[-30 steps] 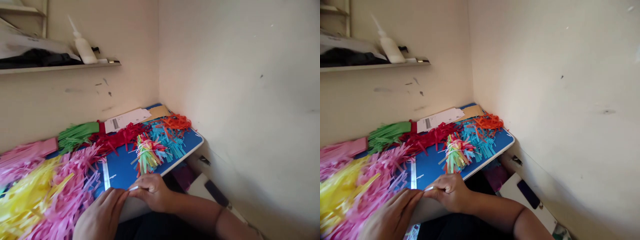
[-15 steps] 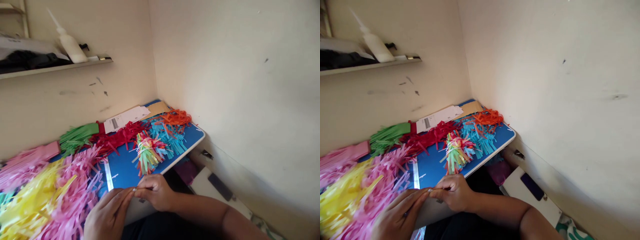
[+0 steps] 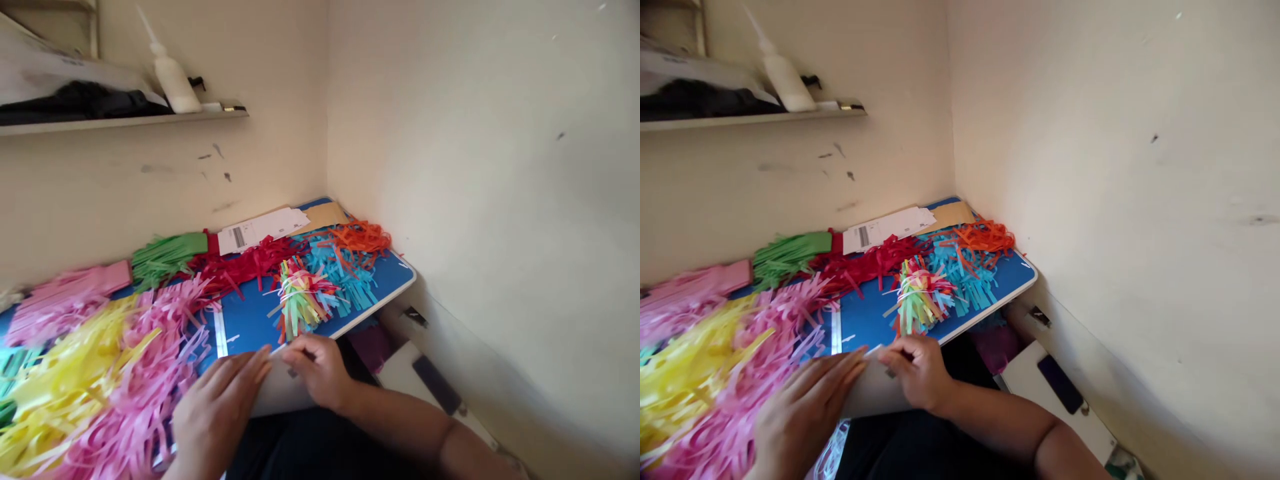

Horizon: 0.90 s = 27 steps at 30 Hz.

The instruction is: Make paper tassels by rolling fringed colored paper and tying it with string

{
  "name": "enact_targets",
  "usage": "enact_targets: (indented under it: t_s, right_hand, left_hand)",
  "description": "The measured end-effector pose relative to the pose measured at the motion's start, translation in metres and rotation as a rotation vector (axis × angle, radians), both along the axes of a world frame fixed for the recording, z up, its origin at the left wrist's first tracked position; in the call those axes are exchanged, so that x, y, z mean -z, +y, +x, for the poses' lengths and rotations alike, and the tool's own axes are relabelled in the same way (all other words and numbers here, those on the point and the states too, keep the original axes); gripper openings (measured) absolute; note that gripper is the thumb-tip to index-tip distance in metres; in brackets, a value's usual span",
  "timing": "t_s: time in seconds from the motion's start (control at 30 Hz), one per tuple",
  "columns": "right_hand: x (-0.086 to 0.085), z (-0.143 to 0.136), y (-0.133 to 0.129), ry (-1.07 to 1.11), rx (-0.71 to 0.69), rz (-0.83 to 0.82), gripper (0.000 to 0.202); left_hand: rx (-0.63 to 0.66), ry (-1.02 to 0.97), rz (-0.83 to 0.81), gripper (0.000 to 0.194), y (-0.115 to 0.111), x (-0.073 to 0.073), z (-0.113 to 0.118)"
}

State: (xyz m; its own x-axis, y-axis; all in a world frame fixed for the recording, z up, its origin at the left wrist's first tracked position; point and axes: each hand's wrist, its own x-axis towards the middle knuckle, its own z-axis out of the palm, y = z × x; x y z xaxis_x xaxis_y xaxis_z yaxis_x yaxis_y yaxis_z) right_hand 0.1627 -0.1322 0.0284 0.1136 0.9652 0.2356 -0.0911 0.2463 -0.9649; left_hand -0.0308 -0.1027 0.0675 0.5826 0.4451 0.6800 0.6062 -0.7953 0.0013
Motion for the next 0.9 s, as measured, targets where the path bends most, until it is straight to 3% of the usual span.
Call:
enact_targets:
  t_s: [0.1, 0.17, 0.23, 0.3, 0.43, 0.53, 0.7, 0.8, 0.9]
  right_hand:
    - [-0.003, 0.014, 0.012, 0.029, 0.108, -0.076, 0.031]
    - [-0.002, 0.019, 0.021, 0.084, 0.140, -0.096, 0.034]
    - [0.002, 0.020, 0.028, 0.190, 0.170, -0.116, 0.037]
    - [0.007, 0.020, 0.032, 0.269, 0.202, -0.138, 0.040]
    - [0.017, 0.024, 0.032, 0.043, 0.321, -0.045, 0.041]
    - [0.025, 0.029, 0.032, -0.209, 0.408, 0.049, 0.043]
    - [0.033, 0.029, 0.036, -0.293, 0.475, 0.075, 0.046]
    - [0.031, 0.026, 0.035, -0.321, 0.496, 0.085, 0.045]
    - [0.027, 0.021, 0.032, -0.360, 0.492, 0.114, 0.044]
  left_hand:
    - [-0.235, -0.097, -0.080, 0.030, 0.001, 0.006, -0.021]
    - [-0.363, -0.323, -0.284, 0.034, -0.005, 0.016, -0.027]
    - [-0.390, -0.588, -0.523, 0.036, -0.014, 0.027, -0.023]
    - [-0.381, -0.764, -0.660, 0.035, -0.023, 0.037, -0.015]
    - [-0.485, -0.774, -0.576, 0.038, -0.032, 0.039, 0.000]
    - [-0.462, -0.696, -0.442, 0.035, -0.034, 0.028, 0.008]
    - [-0.400, -0.704, -0.287, 0.026, -0.036, 0.019, 0.015]
    - [-0.322, -0.796, -0.462, 0.024, -0.034, 0.020, 0.013]
    - [-0.246, -0.852, -0.669, 0.034, -0.032, 0.020, 0.007]
